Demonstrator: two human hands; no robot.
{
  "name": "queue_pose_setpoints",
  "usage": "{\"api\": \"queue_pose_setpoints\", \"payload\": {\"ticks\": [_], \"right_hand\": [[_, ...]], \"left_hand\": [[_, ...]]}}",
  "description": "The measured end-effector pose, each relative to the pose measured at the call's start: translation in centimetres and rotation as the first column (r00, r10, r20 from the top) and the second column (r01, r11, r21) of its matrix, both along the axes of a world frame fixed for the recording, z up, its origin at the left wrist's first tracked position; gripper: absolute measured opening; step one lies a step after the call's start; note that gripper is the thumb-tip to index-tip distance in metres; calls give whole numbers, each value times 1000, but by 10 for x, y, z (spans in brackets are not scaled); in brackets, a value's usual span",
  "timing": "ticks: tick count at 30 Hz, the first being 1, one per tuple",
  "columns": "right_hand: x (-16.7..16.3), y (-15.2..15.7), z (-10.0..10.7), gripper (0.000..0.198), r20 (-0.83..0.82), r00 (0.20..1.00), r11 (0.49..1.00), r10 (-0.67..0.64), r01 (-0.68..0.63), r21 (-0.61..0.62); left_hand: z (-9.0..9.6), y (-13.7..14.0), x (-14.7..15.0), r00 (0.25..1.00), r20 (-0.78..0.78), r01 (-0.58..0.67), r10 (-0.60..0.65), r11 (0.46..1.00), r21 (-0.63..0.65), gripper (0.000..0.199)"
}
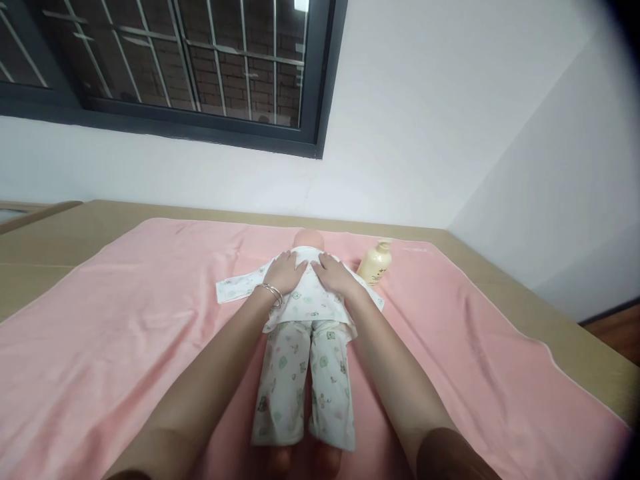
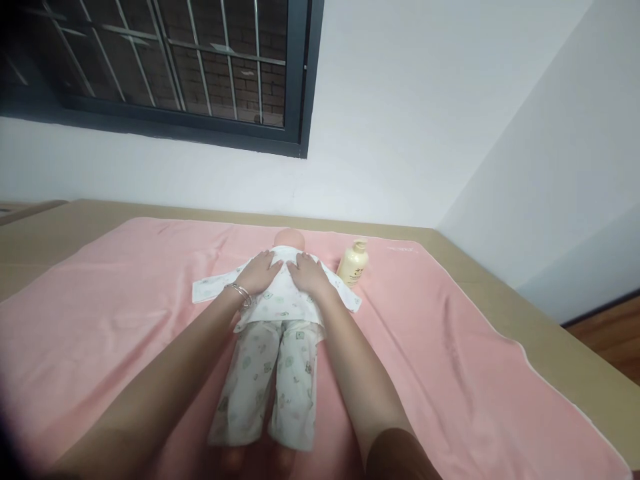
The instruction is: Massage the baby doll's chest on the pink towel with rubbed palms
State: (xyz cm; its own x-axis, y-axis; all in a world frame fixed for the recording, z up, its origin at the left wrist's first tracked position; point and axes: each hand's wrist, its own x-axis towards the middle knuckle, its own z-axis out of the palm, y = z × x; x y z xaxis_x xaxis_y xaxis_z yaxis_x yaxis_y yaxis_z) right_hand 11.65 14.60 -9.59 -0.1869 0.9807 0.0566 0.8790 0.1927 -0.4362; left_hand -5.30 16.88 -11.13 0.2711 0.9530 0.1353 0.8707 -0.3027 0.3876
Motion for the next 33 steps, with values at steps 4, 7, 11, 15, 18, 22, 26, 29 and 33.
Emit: {"api": "queue_pose_setpoints", "payload": {"ticks": [4,7,11,15,18,22,26,29,33], "right_hand": [[5,11,-18,64,-28,996,997,-81,81,7],[6,12,-19,66,-14,996,996,-89,89,16],[0,5,-8,60,27,996,996,-85,85,-33],[-12,-19,14,48,147,989,997,29,-18,-74],[-19,-39,29,49,212,968,988,137,-117,-101],[-18,-36,30,39,169,975,989,141,-131,-64],[-7,-8,5,50,45,999,1000,0,0,-14],[2,9,-15,62,-18,997,997,-79,79,-13],[8,14,-24,69,-34,997,997,-76,75,-29]], "left_hand": [[-7,5,-5,995,51,-84,86,996,-42,71],[-2,3,-5,993,36,-105,109,990,-91,74],[18,-17,3,987,-127,-124,103,977,-175,73],[44,-51,15,940,-311,87,-142,979,-182,59],[55,-66,20,891,-336,260,-304,951,-169,58],[47,-52,17,931,-256,239,-262,964,-116,43],[20,-20,7,988,-151,36,-40,999,-27,55],[4,-4,-2,996,-65,-63,59,997,-51,65],[-2,1,-7,996,-27,-93,90,990,-107,73]]}}
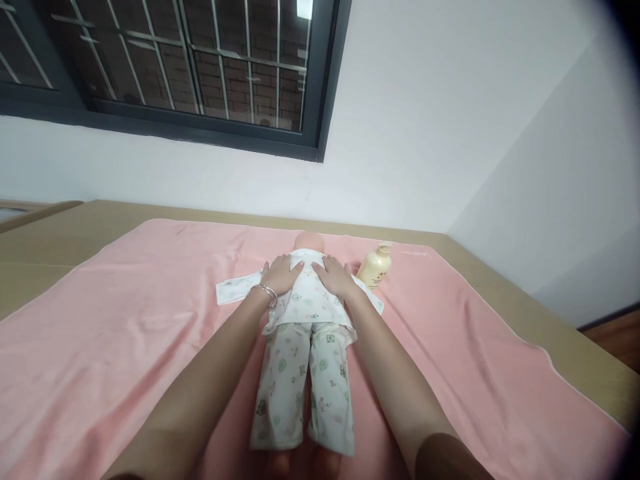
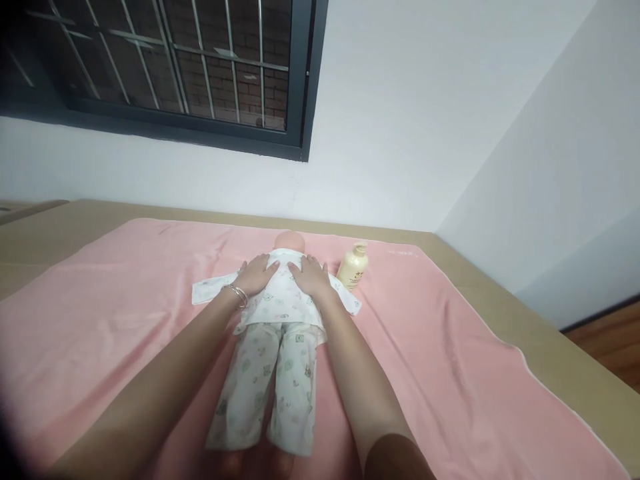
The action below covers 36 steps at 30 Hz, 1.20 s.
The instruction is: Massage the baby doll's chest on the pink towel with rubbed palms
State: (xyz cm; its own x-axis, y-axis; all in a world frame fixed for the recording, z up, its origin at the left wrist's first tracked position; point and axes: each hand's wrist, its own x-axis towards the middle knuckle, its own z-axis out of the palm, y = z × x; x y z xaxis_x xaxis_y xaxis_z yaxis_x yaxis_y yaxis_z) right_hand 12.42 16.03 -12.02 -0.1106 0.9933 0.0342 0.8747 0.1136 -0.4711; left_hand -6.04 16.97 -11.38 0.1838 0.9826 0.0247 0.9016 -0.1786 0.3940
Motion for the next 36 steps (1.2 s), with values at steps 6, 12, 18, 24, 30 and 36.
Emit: {"api": "queue_pose_setpoints", "payload": {"ticks": [6,12,18,24,30,36], "right_hand": [[-10,-12,17,62,89,995,999,-36,34,21],[-33,-49,42,53,330,937,990,114,-134,37],[-28,-59,55,44,325,914,969,243,-241,-47],[-14,-20,26,50,131,989,993,72,-83,79],[-15,-9,7,60,100,995,996,-8,0,86],[-19,-12,5,58,89,995,994,-40,31,105]], "left_hand": [[11,-9,9,998,-52,-43,38,995,-89,70],[34,-45,20,955,-208,196,-213,975,-100,61],[46,-56,18,910,-145,379,-387,922,-83,51],[12,-16,19,988,115,85,-104,983,161,44],[-12,0,16,996,88,19,-30,991,130,53],[-12,-1,18,997,80,11,-21,993,120,53]]}}
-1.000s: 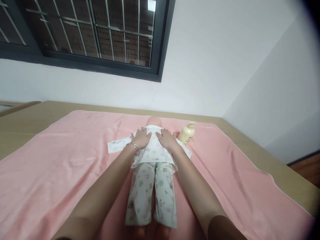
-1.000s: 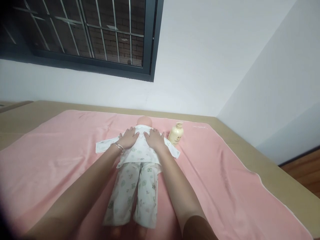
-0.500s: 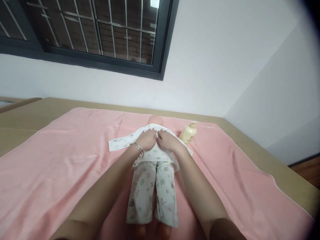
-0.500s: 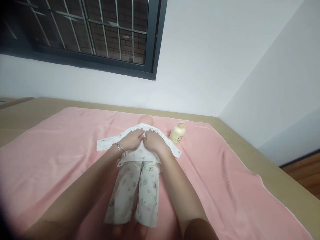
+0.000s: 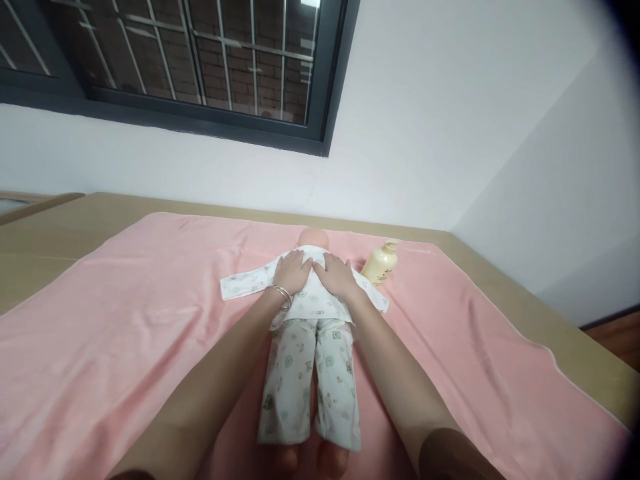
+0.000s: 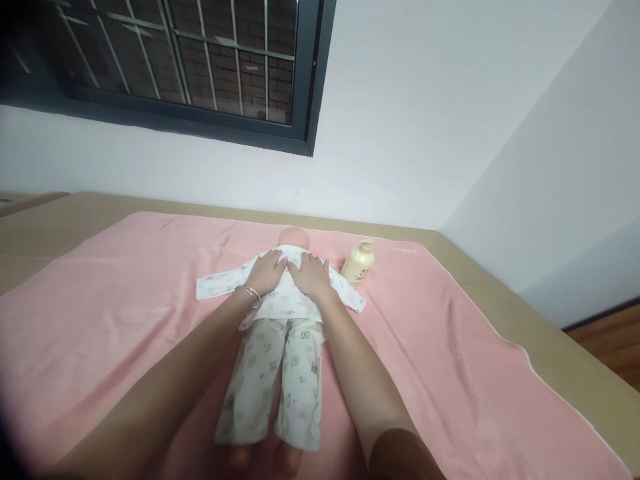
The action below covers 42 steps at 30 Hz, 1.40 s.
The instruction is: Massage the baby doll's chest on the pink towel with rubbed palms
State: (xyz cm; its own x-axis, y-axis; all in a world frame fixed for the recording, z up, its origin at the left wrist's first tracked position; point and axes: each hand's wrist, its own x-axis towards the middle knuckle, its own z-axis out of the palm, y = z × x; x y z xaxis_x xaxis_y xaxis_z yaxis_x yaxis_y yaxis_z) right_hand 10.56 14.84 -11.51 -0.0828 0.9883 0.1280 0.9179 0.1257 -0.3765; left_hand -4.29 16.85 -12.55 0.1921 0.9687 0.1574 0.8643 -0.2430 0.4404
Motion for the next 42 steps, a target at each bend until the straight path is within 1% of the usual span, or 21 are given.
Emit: {"api": "queue_pose_setpoints", "payload": {"ticks": [7,17,23,26,30,32,34,38,40,42], "right_hand": [[-1,3,-5,63,-10,1000,1000,-7,7,3],[1,8,-10,70,-47,999,999,-15,13,-41],[4,13,-13,77,-118,992,994,-37,25,-105],[6,12,-13,74,-152,988,996,-12,-1,-86],[7,10,-14,65,-135,989,998,56,-54,16],[6,10,-15,61,-122,988,995,95,-91,41],[6,11,-15,61,-116,984,991,132,-129,38],[10,10,-11,67,-101,976,980,194,-198,-29],[12,4,-2,70,-103,970,969,218,-228,-98],[12,-4,9,70,-93,957,944,276,-288,-158]], "left_hand": [[-2,1,0,1000,-8,8,-8,1000,1,54],[-4,0,1,1000,-7,-5,5,999,32,55],[-4,-1,1,1000,-12,-21,21,999,36,52],[-3,-3,-2,999,1,40,-40,997,62,52],[5,-11,-2,982,-11,188,-188,976,107,53],[10,-17,2,973,-31,230,-228,967,109,54],[15,-22,8,967,-37,253,-250,963,95,57],[25,-35,20,967,-13,257,-256,966,31,66],[33,-42,21,967,-8,256,-256,966,-41,70],[41,-48,18,958,-5,284,-287,953,-107,71]]}}
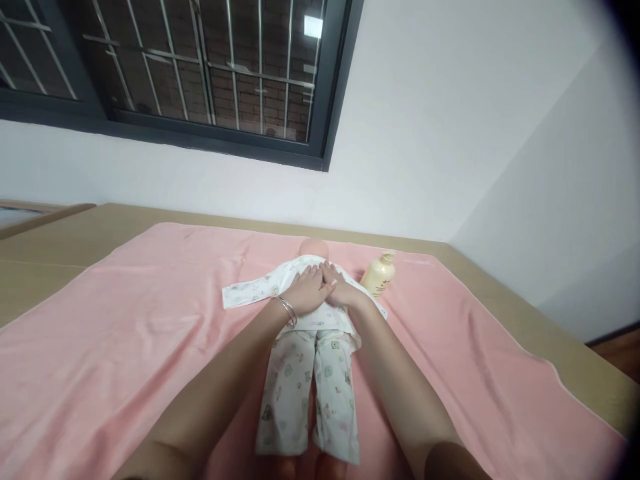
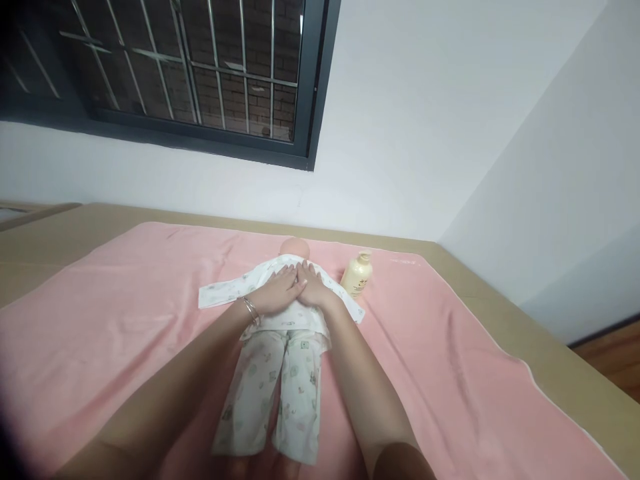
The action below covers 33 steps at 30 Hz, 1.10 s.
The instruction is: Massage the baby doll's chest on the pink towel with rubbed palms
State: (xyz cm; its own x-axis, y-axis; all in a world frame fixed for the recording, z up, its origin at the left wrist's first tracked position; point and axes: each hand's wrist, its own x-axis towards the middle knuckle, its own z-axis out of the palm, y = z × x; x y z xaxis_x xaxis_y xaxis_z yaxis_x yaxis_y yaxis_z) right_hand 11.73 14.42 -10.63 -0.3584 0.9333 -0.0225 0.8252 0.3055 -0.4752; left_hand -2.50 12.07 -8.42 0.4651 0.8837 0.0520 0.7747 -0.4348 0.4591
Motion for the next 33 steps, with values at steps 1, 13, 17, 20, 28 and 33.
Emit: {"api": "queue_pose_setpoints", "payload": {"ticks": [1,13,17,20,28,33], "right_hand": [[-1,-4,6,69,11,999,999,50,-50,-9],[-6,13,-20,56,-172,951,955,-255,276,109],[-3,16,-23,58,-180,944,948,-277,299,110],[-6,12,-14,60,-115,951,954,-289,296,55],[-12,-13,22,68,-152,987,982,-56,27,-184],[-14,-4,9,62,-227,968,990,-107,83,-114]], "left_hand": [[4,-2,-3,1000,1,29,-29,999,-22,71],[-37,42,-20,981,1,-191,192,975,115,67],[-37,42,-19,974,19,-225,224,971,83,67],[-24,33,-15,970,-32,-241,241,970,3,66],[6,4,-8,993,-117,-10,-2,994,-107,80],[-10,23,-12,1000,8,27,-28,999,45,64]]}}
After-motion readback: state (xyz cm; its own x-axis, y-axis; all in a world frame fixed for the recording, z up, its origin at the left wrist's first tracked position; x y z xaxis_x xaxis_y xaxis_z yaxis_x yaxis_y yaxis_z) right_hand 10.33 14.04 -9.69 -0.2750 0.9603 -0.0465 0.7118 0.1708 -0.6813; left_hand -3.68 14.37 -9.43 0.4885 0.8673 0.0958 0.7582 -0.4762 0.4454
